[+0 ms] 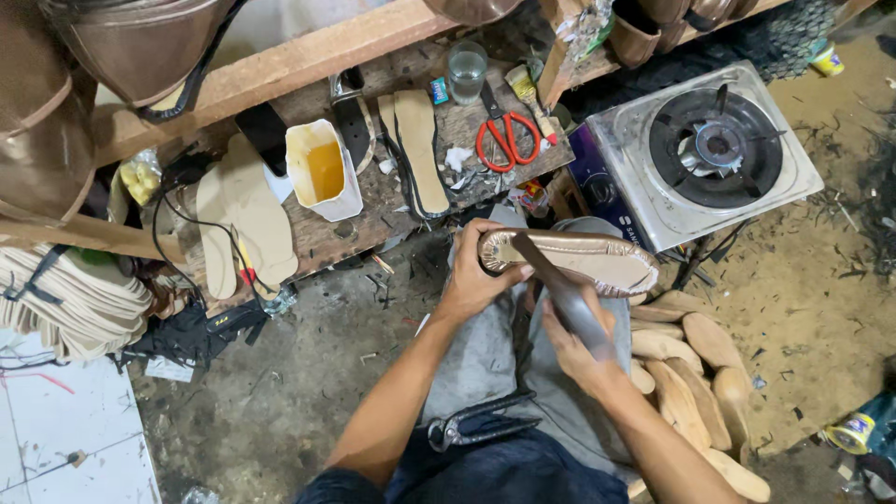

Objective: The person assembles a slipper by pressing a brown upper onto a wooden shoe last, then uses pliers to crimp the edges. The person picks up a new wooden last, trims a black insole with scissors, and fits the insole and upper onto the last, pressing and crimping the edges to secure them.

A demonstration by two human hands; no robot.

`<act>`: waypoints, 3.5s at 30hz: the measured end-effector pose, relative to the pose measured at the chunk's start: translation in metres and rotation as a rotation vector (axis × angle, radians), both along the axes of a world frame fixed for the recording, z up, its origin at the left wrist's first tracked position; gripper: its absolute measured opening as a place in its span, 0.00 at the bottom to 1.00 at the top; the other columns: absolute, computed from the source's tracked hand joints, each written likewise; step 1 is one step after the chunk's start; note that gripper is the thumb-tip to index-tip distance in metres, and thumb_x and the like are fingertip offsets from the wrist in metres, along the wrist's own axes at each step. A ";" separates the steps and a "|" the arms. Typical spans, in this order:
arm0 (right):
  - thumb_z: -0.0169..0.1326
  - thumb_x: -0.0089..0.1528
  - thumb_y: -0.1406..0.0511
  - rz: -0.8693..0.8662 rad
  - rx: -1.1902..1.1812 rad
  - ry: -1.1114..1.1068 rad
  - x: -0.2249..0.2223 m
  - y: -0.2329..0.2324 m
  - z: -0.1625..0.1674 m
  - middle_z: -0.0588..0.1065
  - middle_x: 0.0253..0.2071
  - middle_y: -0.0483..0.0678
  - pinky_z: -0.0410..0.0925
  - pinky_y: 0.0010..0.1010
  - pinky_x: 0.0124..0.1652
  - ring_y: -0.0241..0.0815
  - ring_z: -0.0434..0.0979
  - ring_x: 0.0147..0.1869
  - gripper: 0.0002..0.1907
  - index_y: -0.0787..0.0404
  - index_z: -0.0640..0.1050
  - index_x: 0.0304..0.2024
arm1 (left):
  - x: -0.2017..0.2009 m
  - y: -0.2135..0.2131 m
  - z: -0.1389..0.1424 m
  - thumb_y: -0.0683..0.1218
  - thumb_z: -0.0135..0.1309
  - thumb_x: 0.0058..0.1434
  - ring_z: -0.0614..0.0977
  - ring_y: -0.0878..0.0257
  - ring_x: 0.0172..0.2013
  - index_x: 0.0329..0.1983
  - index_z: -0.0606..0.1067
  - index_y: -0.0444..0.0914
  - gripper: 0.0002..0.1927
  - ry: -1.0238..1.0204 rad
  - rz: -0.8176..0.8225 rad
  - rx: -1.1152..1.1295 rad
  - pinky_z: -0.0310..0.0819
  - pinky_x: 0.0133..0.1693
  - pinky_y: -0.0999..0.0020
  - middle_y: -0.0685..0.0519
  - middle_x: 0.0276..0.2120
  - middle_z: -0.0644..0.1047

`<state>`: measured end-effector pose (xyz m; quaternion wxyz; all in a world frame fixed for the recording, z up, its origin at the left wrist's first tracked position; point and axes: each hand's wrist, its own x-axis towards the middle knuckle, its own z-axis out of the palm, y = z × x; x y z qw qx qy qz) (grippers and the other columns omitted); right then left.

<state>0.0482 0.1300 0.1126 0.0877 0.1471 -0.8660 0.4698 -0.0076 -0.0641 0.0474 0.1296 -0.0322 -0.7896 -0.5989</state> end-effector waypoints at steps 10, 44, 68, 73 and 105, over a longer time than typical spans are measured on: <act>0.63 0.59 0.66 0.069 0.201 0.047 -0.011 0.002 0.001 0.77 0.28 0.55 0.71 0.37 0.28 0.48 0.80 0.29 0.15 0.65 0.72 0.43 | -0.001 0.002 -0.007 0.47 0.71 0.46 0.75 0.52 0.52 0.56 0.70 0.39 0.34 0.038 -0.005 -0.013 0.70 0.57 0.59 0.48 0.49 0.76; 0.55 0.71 0.65 0.229 -0.596 -0.009 -0.002 0.018 -0.024 0.69 0.30 0.47 0.67 0.27 0.37 0.37 0.70 0.34 0.07 0.59 0.71 0.40 | 0.002 0.002 -0.003 0.54 0.74 0.46 0.74 0.52 0.51 0.53 0.70 0.39 0.35 -0.023 0.019 0.017 0.68 0.55 0.57 0.48 0.46 0.75; 0.52 0.71 0.69 -0.379 -0.517 -0.153 0.056 0.061 0.030 0.76 0.28 0.52 0.73 0.32 0.33 0.38 0.77 0.29 0.09 0.71 0.73 0.40 | 0.014 0.052 0.100 0.51 0.72 0.46 0.80 0.49 0.55 0.70 0.62 0.40 0.49 -0.036 -0.244 -0.136 0.74 0.56 0.58 0.43 0.56 0.77; 0.53 0.71 0.60 -0.343 -0.648 -0.010 0.057 0.084 0.057 0.72 0.29 0.51 0.71 0.33 0.30 0.42 0.74 0.27 0.13 0.64 0.71 0.48 | 0.004 0.065 0.105 0.54 0.69 0.46 0.81 0.42 0.49 0.69 0.66 0.41 0.47 -0.080 -0.447 -0.450 0.75 0.50 0.52 0.40 0.51 0.79; 0.60 0.60 0.66 -0.334 -0.132 -0.250 0.047 0.063 -0.004 0.74 0.24 0.47 0.67 0.31 0.28 0.36 0.71 0.26 0.09 0.65 0.76 0.38 | 0.008 0.063 0.071 0.57 0.69 0.46 0.78 0.41 0.55 0.69 0.62 0.40 0.49 -0.141 -0.399 -0.563 0.73 0.54 0.51 0.39 0.57 0.75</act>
